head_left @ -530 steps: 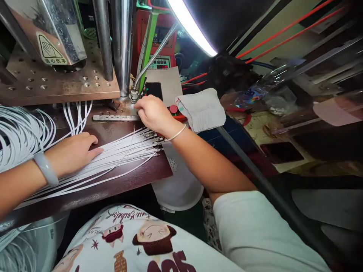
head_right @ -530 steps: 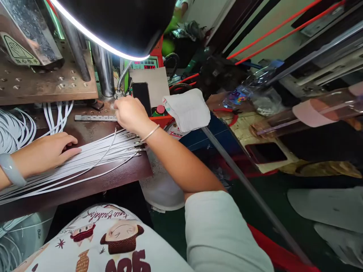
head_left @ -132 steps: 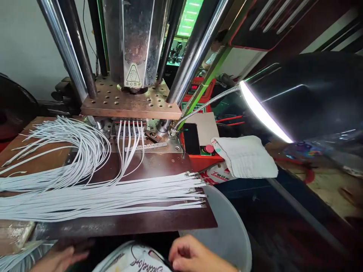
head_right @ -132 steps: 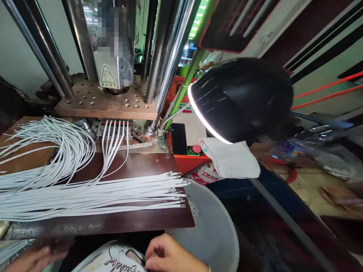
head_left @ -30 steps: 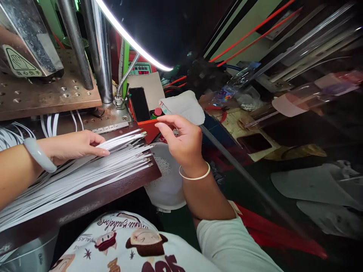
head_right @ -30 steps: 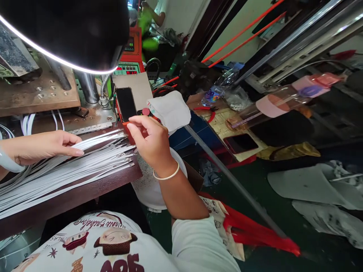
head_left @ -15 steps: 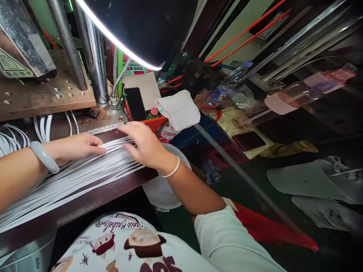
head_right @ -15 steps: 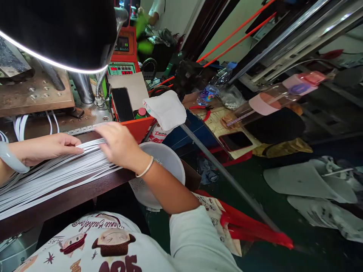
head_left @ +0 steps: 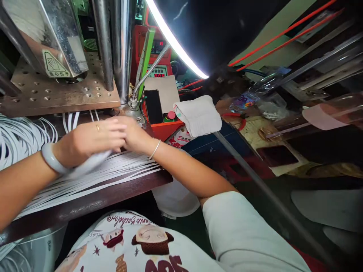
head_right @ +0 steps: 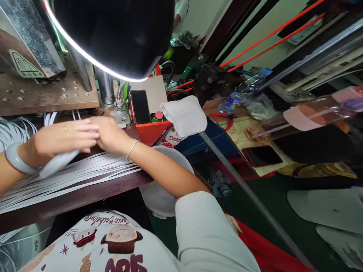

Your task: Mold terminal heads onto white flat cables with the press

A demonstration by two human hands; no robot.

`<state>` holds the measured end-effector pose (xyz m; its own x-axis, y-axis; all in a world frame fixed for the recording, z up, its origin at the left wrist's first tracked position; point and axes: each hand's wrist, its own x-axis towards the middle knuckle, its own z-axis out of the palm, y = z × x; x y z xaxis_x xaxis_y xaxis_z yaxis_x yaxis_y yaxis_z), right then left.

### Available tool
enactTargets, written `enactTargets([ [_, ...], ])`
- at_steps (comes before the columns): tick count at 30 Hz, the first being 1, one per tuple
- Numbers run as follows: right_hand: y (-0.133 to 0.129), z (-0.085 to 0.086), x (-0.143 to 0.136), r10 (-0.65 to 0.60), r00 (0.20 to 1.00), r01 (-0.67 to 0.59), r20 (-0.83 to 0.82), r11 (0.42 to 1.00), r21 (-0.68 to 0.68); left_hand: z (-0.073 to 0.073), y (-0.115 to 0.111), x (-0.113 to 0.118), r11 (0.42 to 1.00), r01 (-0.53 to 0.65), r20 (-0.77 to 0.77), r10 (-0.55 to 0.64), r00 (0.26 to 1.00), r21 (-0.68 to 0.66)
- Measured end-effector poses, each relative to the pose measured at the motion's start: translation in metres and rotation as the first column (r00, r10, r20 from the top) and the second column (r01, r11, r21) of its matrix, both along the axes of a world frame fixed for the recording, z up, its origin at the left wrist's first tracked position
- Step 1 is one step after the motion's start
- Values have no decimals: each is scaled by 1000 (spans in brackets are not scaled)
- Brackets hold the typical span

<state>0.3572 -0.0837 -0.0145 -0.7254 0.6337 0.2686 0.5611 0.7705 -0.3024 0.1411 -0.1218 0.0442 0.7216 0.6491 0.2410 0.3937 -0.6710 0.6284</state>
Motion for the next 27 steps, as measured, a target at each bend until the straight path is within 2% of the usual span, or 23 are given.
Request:
enactTargets([
  [1,9,-1,-1,-94,995,96,46,994,-57,4,-1,2,991,-134,90,135,987,-18],
  [3,19,-3,2,-183,972,204,149,969,-140,15,-5,4,912,-396,270,410,871,-106],
  [5,16,-5,6,-143,971,178,192,967,-181,23,-7,3,834,-510,356,551,755,-208],
  [6,10,-6,8,-112,976,147,185,971,-188,25,-7,3,815,-531,350,579,736,-232],
  [9,-20,-8,10,-54,989,84,138,972,-219,19,-3,4,794,-580,181,606,774,-182],
  [11,-37,-7,11,-46,994,72,103,963,-258,6,2,5,827,-544,24,553,833,-144],
  [13,-46,-6,13,-43,998,55,48,950,-308,-7,7,6,874,-473,-63,469,881,-112],
  [16,-43,-4,16,-103,989,59,-105,931,-361,-19,9,4,888,-454,-40,452,891,-80],
  [19,-29,-3,16,-217,932,119,-290,940,-320,-20,7,2,861,-488,22,496,868,-141],
  [21,-20,-2,15,-237,897,126,-373,946,-298,-20,6,3,858,-488,-19,492,871,-160],
  [24,-13,0,17,-243,878,109,-413,940,-323,-21,7,6,857,-486,-106,474,874,-170],
  [27,-12,2,20,-237,867,83,-439,936,-342,-21,11,8,847,-487,-4,498,867,-214],
])
